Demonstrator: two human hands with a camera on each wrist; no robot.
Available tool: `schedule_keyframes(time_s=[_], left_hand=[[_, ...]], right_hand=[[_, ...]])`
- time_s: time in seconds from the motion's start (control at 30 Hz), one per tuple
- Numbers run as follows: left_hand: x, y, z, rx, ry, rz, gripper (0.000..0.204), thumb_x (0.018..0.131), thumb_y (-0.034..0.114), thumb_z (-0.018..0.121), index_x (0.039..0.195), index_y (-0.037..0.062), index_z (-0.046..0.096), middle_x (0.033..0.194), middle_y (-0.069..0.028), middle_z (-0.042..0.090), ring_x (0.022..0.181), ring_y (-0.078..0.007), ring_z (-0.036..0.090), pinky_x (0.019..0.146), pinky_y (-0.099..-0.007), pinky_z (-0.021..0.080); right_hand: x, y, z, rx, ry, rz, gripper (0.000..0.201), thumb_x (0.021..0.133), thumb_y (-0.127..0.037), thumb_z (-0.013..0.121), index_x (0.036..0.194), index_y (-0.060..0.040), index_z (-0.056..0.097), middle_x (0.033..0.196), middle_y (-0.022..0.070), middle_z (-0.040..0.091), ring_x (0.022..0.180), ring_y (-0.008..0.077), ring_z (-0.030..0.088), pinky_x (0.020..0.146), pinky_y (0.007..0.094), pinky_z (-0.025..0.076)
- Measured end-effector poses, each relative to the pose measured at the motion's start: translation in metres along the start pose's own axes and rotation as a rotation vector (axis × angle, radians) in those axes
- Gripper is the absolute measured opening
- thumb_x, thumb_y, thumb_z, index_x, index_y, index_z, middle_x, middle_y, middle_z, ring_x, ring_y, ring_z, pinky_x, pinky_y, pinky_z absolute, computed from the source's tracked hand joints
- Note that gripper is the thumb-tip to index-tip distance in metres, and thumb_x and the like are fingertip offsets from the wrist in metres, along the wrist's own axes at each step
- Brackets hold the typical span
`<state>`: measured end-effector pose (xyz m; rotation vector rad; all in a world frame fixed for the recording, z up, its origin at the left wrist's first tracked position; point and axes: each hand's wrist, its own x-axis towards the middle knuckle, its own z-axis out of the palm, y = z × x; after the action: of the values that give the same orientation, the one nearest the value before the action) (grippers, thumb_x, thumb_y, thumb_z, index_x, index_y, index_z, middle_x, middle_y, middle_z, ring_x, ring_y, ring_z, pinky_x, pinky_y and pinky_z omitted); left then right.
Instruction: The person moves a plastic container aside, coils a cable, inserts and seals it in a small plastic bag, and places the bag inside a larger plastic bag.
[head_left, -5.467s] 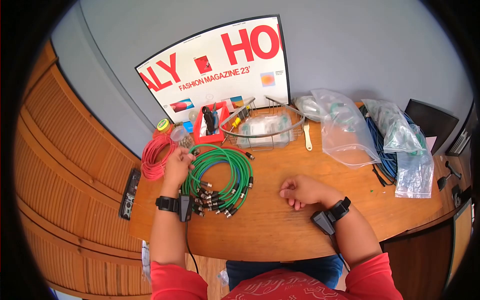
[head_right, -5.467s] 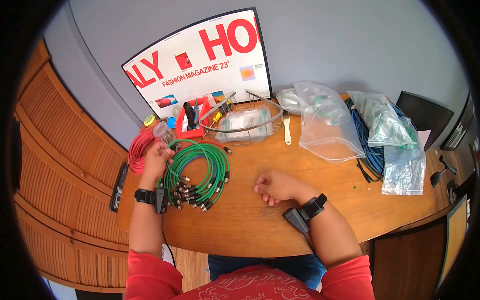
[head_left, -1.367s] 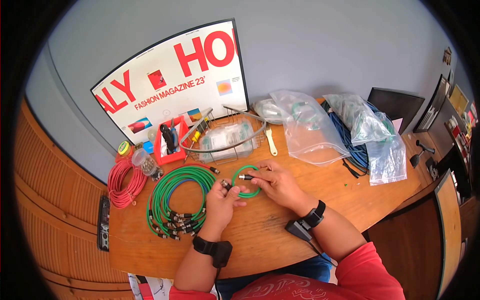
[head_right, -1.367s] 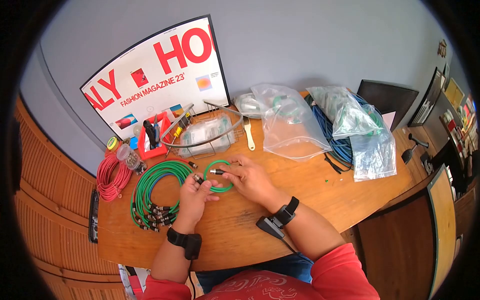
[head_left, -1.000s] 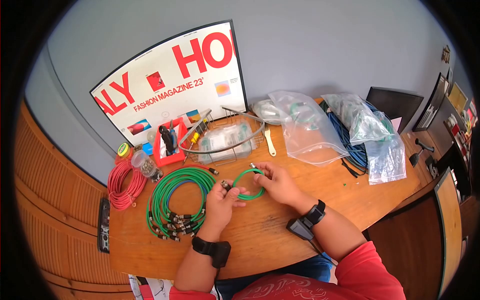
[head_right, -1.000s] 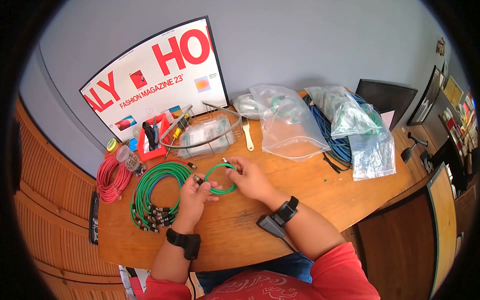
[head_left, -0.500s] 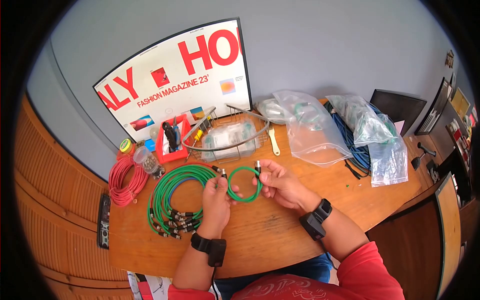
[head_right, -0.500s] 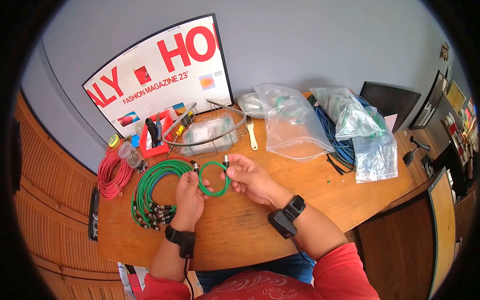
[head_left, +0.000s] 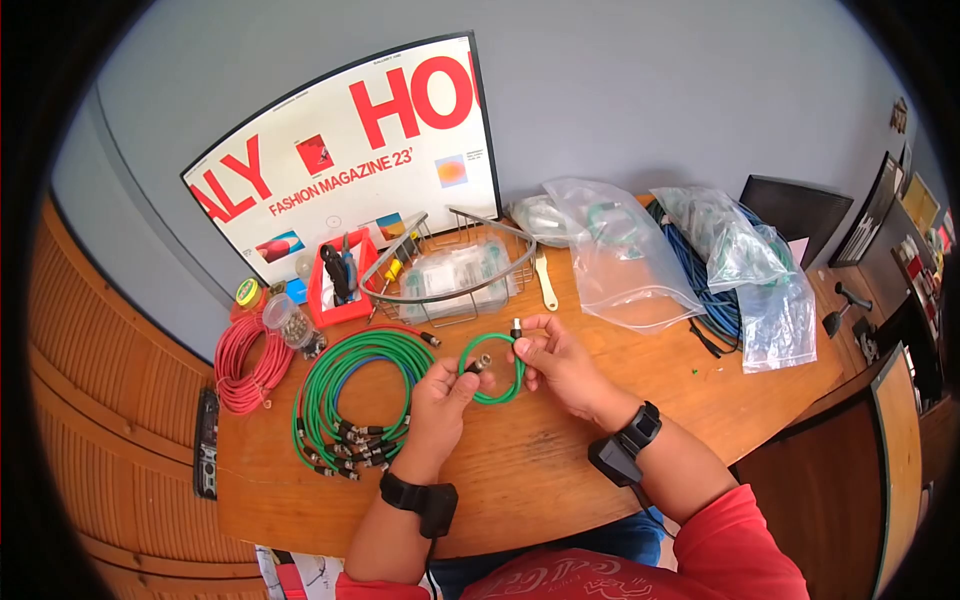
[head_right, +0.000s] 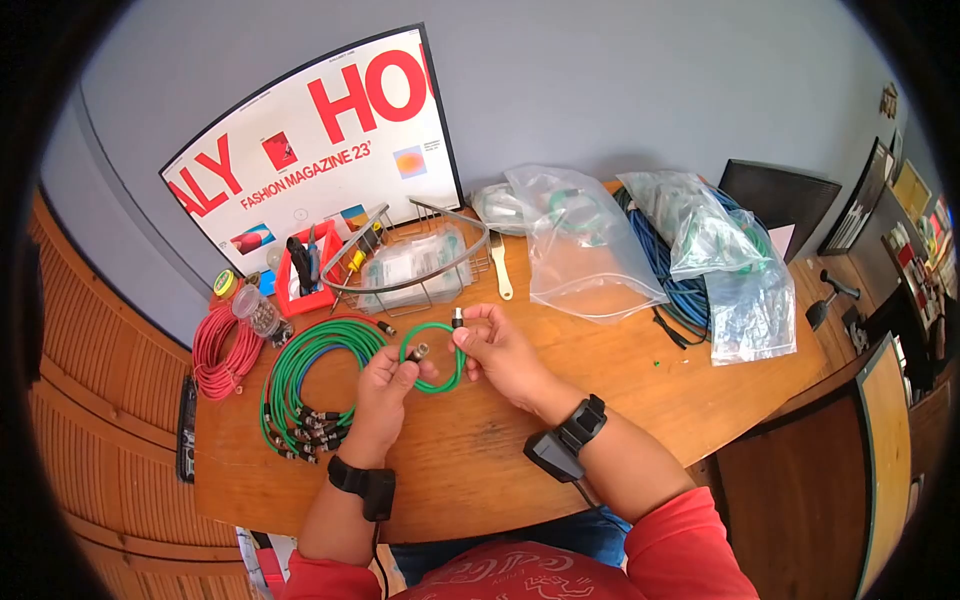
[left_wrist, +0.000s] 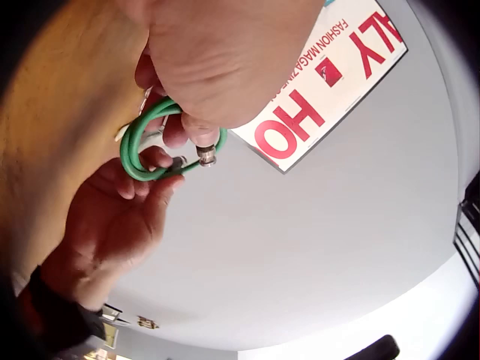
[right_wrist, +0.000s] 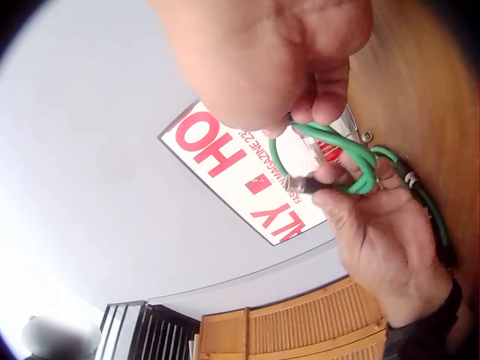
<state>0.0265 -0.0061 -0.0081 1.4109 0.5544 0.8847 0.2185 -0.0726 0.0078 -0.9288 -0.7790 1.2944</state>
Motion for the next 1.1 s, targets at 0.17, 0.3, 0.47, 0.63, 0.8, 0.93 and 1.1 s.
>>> schedule_keyframes(time_s=[0.17, 0.3, 0.47, 0.63, 0.8, 0.93, 1.1], left_hand=[[0.004, -0.004, -0.001, -0.372, 0.029, 0.001, 0.035, 0.095, 0.016, 0.066, 0.124, 0.0046, 0.051, 0.104, -0.0080, 0.066, 0.095, -0.0180, 0.064, 0.089, -0.0320, 0.049], [0.006, -0.001, -0.003, -0.331, 0.165, -0.056, 0.041, 0.093, 0.006, 0.065, 0.129, 0.0036, 0.046, 0.109, -0.0096, 0.066, 0.096, -0.0174, 0.064, 0.086, -0.0305, 0.050], [0.003, -0.011, -0.004, 0.043, 0.164, -0.021, 0.047, 0.091, -0.001, 0.063, 0.132, -0.0009, 0.041, 0.108, -0.0100, 0.067, 0.093, -0.0127, 0.064, 0.079, -0.0255, 0.051], [0.002, -0.012, -0.001, 0.306, 0.136, 0.015, 0.037, 0.092, 0.002, 0.063, 0.127, -0.0005, 0.049, 0.105, -0.0092, 0.068, 0.090, -0.0142, 0.065, 0.082, -0.0267, 0.051], [0.000, -0.006, 0.004, 0.405, 0.164, 0.089, 0.027, 0.092, 0.004, 0.062, 0.118, -0.0005, 0.057, 0.106, -0.0105, 0.069, 0.093, -0.0168, 0.065, 0.084, -0.0296, 0.050], [0.006, 0.017, 0.019, 0.584, 0.251, 0.178, 0.021, 0.090, 0.004, 0.062, 0.111, -0.0002, 0.061, 0.106, -0.0127, 0.069, 0.101, -0.0190, 0.064, 0.086, -0.0321, 0.050], [0.065, 0.034, 0.009, 0.791, 0.158, 0.395, 0.014, 0.089, 0.006, 0.062, 0.101, 0.0015, 0.067, 0.102, -0.0151, 0.069, 0.098, -0.0244, 0.066, 0.087, -0.0356, 0.050]], right_hand=[[0.001, 0.008, 0.005, 0.013, 0.045, 0.085, 0.042, 0.098, -0.018, 0.062, 0.131, -0.0036, 0.040, 0.089, 0.0038, 0.060, 0.065, 0.0088, 0.052, 0.057, 0.0237, 0.046], [-0.002, 0.009, 0.009, -0.141, 0.025, 0.040, 0.048, 0.097, -0.014, 0.063, 0.137, -0.0010, 0.039, 0.085, 0.0011, 0.056, 0.066, 0.0080, 0.052, 0.057, 0.0236, 0.045], [0.005, 0.028, -0.002, -0.272, 0.011, 0.008, 0.046, 0.094, -0.011, 0.065, 0.134, 0.0008, 0.045, 0.083, -0.0003, 0.054, 0.069, 0.0084, 0.054, 0.059, 0.0252, 0.047], [0.007, 0.025, -0.014, -0.861, 0.187, -0.157, 0.038, 0.090, -0.021, 0.068, 0.118, 0.0029, 0.058, 0.087, 0.0123, 0.067, 0.076, 0.0229, 0.066, 0.070, 0.0351, 0.053], [0.009, 0.027, -0.021, -0.985, 0.181, -0.220, 0.038, 0.090, -0.024, 0.068, 0.118, 0.0006, 0.059, 0.089, 0.0172, 0.068, 0.079, 0.0297, 0.066, 0.071, 0.0391, 0.053], [0.008, 0.024, -0.020, -0.996, 0.165, -0.225, 0.037, 0.090, -0.025, 0.065, 0.115, 0.0009, 0.060, 0.093, 0.0229, 0.069, 0.088, 0.0399, 0.067, 0.077, 0.0458, 0.053], [0.012, 0.028, -0.024, -0.996, 0.160, -0.256, 0.037, 0.089, -0.027, 0.065, 0.115, -0.0001, 0.061, 0.092, 0.0222, 0.069, 0.086, 0.0400, 0.067, 0.077, 0.0470, 0.053]])
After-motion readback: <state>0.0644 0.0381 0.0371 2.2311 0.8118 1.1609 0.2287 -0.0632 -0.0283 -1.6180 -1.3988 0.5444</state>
